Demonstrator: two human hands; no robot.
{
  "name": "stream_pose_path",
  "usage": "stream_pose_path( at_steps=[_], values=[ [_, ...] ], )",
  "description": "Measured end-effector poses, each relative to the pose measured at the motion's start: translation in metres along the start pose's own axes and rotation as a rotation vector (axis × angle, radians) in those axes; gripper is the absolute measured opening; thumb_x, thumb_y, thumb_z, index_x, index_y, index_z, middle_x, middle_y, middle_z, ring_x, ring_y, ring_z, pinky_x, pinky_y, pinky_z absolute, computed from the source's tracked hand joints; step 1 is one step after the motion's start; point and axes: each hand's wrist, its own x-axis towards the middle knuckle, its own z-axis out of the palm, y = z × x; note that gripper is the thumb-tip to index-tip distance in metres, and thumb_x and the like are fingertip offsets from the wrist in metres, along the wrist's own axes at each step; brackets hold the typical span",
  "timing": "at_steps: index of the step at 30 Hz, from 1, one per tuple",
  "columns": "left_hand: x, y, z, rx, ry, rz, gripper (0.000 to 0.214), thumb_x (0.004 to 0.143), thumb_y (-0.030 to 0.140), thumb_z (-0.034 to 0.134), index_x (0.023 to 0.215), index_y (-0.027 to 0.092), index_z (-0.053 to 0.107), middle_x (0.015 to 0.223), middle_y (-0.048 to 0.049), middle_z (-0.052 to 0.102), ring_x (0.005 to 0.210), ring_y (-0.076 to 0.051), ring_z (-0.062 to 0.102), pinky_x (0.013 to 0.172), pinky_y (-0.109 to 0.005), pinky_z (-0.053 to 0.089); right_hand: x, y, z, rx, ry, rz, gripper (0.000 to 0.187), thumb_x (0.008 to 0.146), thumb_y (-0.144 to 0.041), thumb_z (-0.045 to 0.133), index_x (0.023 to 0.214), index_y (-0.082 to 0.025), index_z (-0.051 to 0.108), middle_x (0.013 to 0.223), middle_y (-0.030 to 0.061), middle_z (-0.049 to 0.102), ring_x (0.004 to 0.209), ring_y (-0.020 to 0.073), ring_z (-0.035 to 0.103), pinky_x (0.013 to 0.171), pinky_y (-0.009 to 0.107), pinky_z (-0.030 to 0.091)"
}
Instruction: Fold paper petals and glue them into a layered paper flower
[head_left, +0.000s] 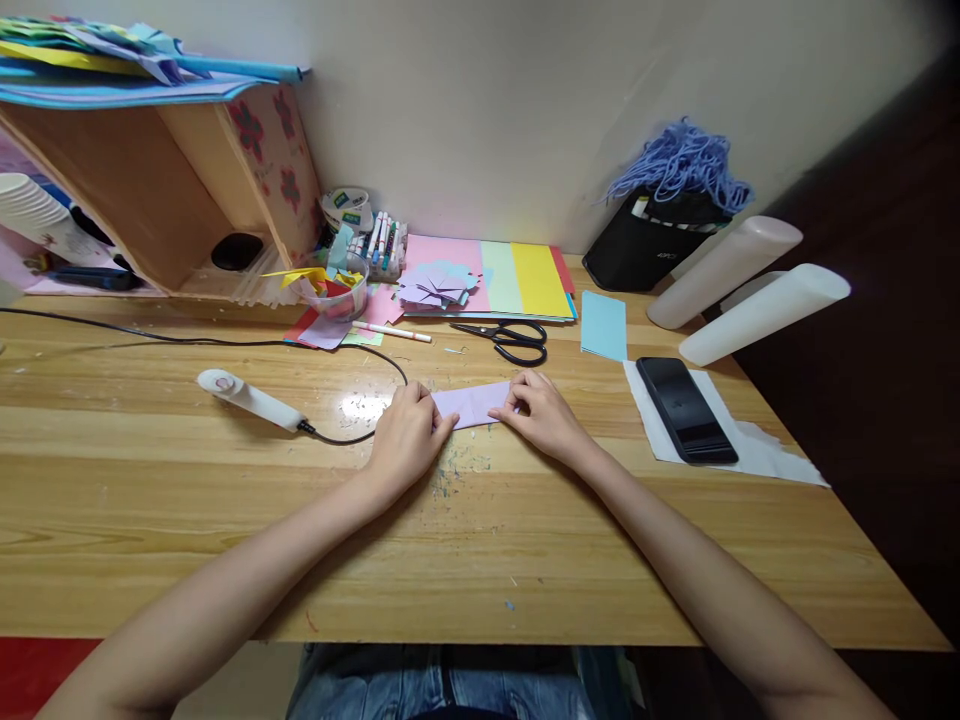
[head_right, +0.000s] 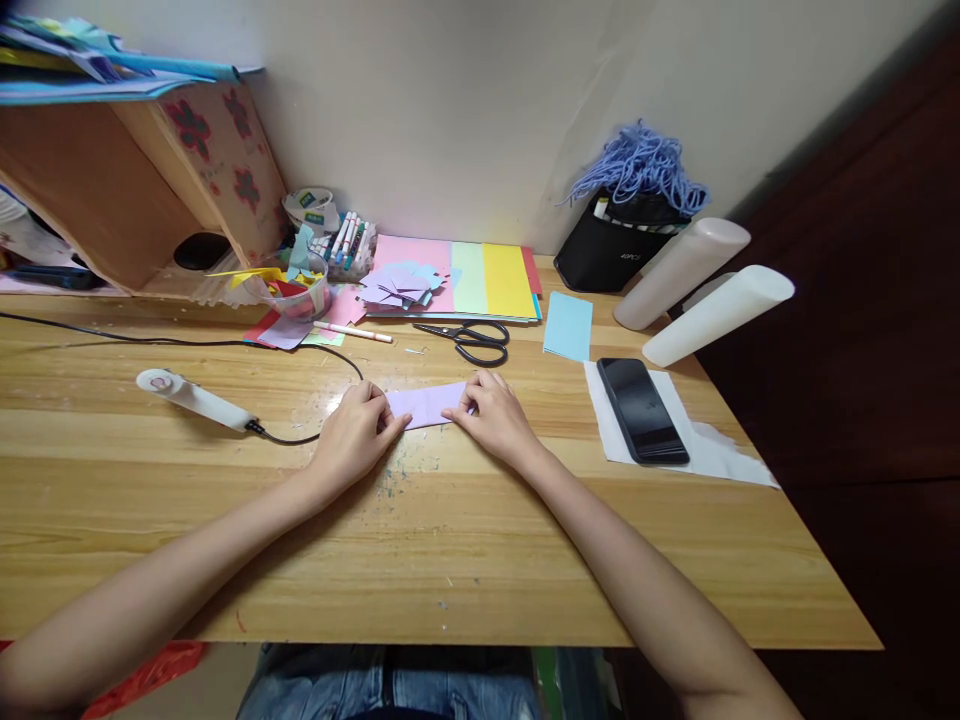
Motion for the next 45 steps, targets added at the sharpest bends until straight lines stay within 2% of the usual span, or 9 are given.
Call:
stream_pose_path(
  at_steps=[4,7,11,14,18,28,36,41,45],
  values=[
    [0.004,-0.002,0.002,-0.064,0.028,0.153,0.022,0.083,0.028,0.047,0.1,0.016,0.054,0.104,-0.0082,0.054,0.101,-0.023,0.045,0.083,-0.037,0.04,0.001,-0.002,-0.004,-0.026,0.004,-0.057,0.02,0.074,-0.037,0.062,0.069,-0.019,0.054,0.083,0.0045,0.052,0.082,0.0203,0.048,0.073,0.035,0.041],
    [0.008,-0.006,0.004,-0.111,-0.052,0.338,0.036,0.088,0.02,0.036,0.123,0.025,0.042,0.125,-0.0026,0.05,0.123,-0.021,0.031,0.102,-0.043,0.024,0.001,-0.005,-0.007,-0.012,-0.025,-0.235,0.01,0.08,-0.028,0.056,0.087,-0.021,0.057,0.093,0.0065,0.055,0.091,0.0208,0.048,0.079,0.036,0.04],
    [0.013,-0.014,-0.003,-0.143,-0.255,0.362,0.04,0.091,0.024,0.029,0.129,0.033,0.035,0.134,0.0032,0.042,0.131,-0.022,0.018,0.105,-0.054,0.002,0.0,-0.007,-0.007,-0.025,-0.107,-0.454,0.019,0.087,-0.019,0.043,0.095,-0.022,0.06,0.094,0.0062,0.059,0.089,0.0184,0.051,0.077,0.032,0.041],
    [0.017,-0.019,-0.01,-0.196,-0.375,0.371,0.042,0.091,0.026,0.027,0.132,0.034,0.03,0.138,0.0038,0.036,0.133,-0.021,0.012,0.105,-0.054,0.0,-0.002,-0.007,-0.006,-0.094,-0.131,-0.519,0.024,0.088,-0.02,0.041,0.103,-0.024,0.06,0.095,0.006,0.061,0.088,0.0174,0.052,0.075,0.031,0.042],
    [0.021,-0.022,-0.014,-0.226,-0.449,0.382,0.045,0.091,0.024,0.028,0.134,0.035,0.024,0.141,0.0032,0.029,0.134,-0.021,0.008,0.105,-0.053,0.0,-0.002,-0.007,-0.006,-0.119,-0.16,-0.578,0.027,0.088,-0.022,0.042,0.107,-0.028,0.06,0.095,0.0056,0.059,0.089,0.0169,0.051,0.076,0.033,0.042],
    [0.018,-0.023,-0.014,-0.194,-0.485,0.397,0.057,0.084,0.01,0.03,0.136,0.033,0.02,0.143,0.0006,0.023,0.134,-0.022,0.005,0.104,-0.055,0.004,0.0,0.0,-0.026,0.005,-0.233,-0.455,0.021,0.085,-0.02,0.048,0.087,-0.023,0.068,0.092,0.0045,0.065,0.085,0.0168,0.056,0.074,0.032,0.046],
    [0.018,-0.023,-0.02,-0.141,-0.514,0.515,0.066,0.078,0.0,0.028,0.134,0.035,0.023,0.143,0.0024,0.022,0.134,-0.02,0.009,0.103,-0.057,0.001,-0.001,0.003,-0.043,0.011,-0.303,-0.382,0.024,0.085,-0.018,0.046,0.088,-0.023,0.069,0.098,0.0019,0.068,0.087,0.017,0.059,0.075,0.034,0.048],
    [0.009,-0.013,-0.021,0.027,-0.422,0.585,0.069,0.073,-0.003,0.031,0.134,0.029,0.027,0.14,0.0003,0.03,0.132,-0.017,0.018,0.105,-0.053,-0.001,-0.002,0.009,-0.043,0.032,-0.301,-0.353,0.025,0.08,-0.01,0.047,0.083,-0.021,0.069,0.097,0.0027,0.068,0.089,0.016,0.061,0.08,0.032,0.047],
    [-0.001,-0.001,-0.016,0.155,-0.344,0.584,0.054,0.079,0.003,0.031,0.131,0.018,0.035,0.138,-0.0085,0.035,0.128,-0.018,0.03,0.107,-0.045,0.013,-0.003,0.006,-0.044,-0.02,-0.287,-0.333,0.025,0.08,-0.01,0.046,0.079,-0.021,0.068,0.094,0.0033,0.068,0.087,0.0166,0.061,0.076,0.031,0.046]
  ],
)
